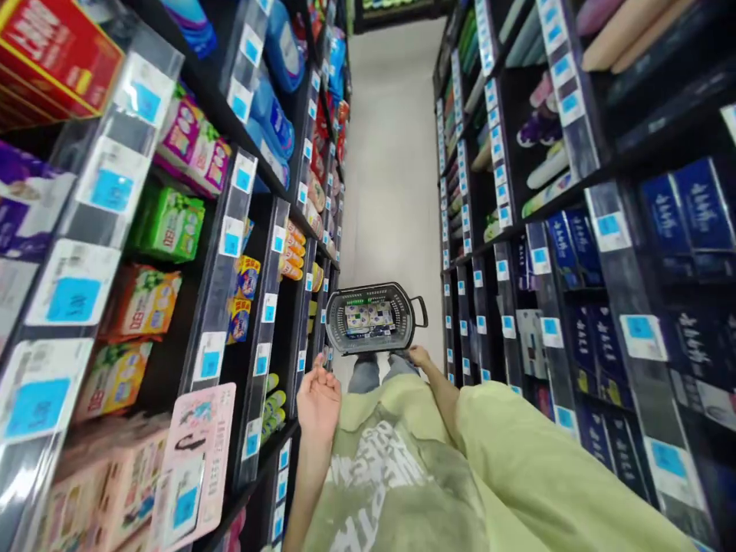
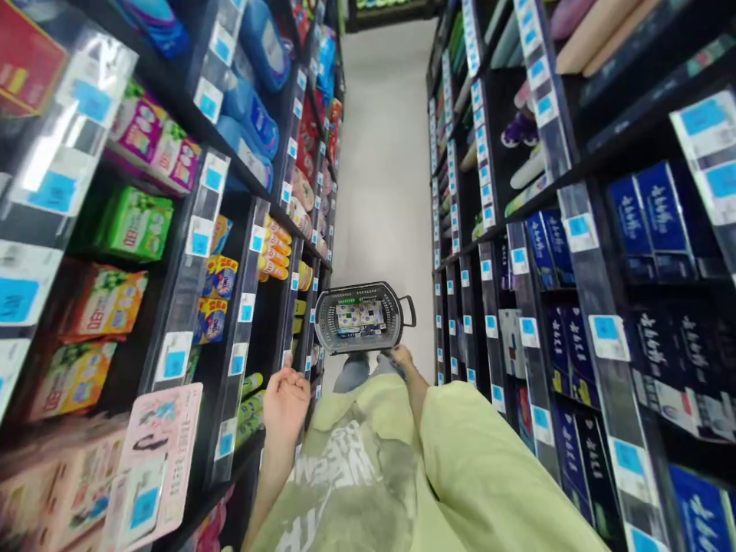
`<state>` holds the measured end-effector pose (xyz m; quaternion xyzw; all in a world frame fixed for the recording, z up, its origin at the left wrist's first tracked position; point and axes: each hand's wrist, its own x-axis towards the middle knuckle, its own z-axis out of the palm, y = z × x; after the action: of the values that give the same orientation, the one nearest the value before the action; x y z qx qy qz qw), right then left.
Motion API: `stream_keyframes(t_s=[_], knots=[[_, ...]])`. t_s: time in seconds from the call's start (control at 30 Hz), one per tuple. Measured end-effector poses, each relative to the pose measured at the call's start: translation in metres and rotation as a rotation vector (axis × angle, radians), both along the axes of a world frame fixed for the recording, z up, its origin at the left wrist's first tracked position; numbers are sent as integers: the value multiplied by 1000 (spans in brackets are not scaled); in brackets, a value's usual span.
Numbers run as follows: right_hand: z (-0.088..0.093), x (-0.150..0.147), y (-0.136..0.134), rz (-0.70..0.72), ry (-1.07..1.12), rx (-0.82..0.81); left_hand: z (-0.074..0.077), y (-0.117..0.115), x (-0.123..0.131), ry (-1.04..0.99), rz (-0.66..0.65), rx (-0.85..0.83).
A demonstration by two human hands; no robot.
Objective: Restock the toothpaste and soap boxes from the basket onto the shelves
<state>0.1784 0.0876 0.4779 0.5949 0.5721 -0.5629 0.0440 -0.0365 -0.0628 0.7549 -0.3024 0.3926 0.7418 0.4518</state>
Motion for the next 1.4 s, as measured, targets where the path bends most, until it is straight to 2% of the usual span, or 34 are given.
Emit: stream_keyframes(t_s=[0.1, 0.17, 0.23, 0.27, 0.4, 0.47, 0.57, 0.73, 0.87, 1.0, 1.1, 1.23, 1.4], knots=[[-7, -19, -24, 44, -37, -102, -15, 13, -31, 47, -108, 93], [-11, -28, -34, 44, -45, -139, -37, 24, -48, 56, -151, 121], [-15, -32, -39, 20, -62, -155, -70, 37, -57, 95, -203, 63], [-17, -32, -41, 1, -75, -156, -88, 44, -59, 162, -269, -13], [-23, -25, -42, -66, -137, -150, -166, 57, -46, 485, -693, -354], [-27, -20, -43, -77, -159, -154, -199, 53, -33, 519, -844, -421], [-32, -9, -44, -71, -186, -172, -237, 36, -18, 546, -1055, -498], [-46, 5, -43, -33, -230, -212, -278, 2, -18, 613, -1480, -575], [-71, 0, -32, 38, -236, -237, -309, -7, -35, 635, -1667, -609], [-118, -17, -10, 87, -204, -238, -355, 1, -56, 679, -1694, -695], [-170, -32, 13, 60, -196, -216, -404, 13, -69, 727, -1676, -727], [-261, -47, 43, -41, -226, -197, -486, 28, -67, 815, -1678, -771], [-385, -48, 55, -187, -307, -214, -593, 32, -30, 956, -1744, -709]])
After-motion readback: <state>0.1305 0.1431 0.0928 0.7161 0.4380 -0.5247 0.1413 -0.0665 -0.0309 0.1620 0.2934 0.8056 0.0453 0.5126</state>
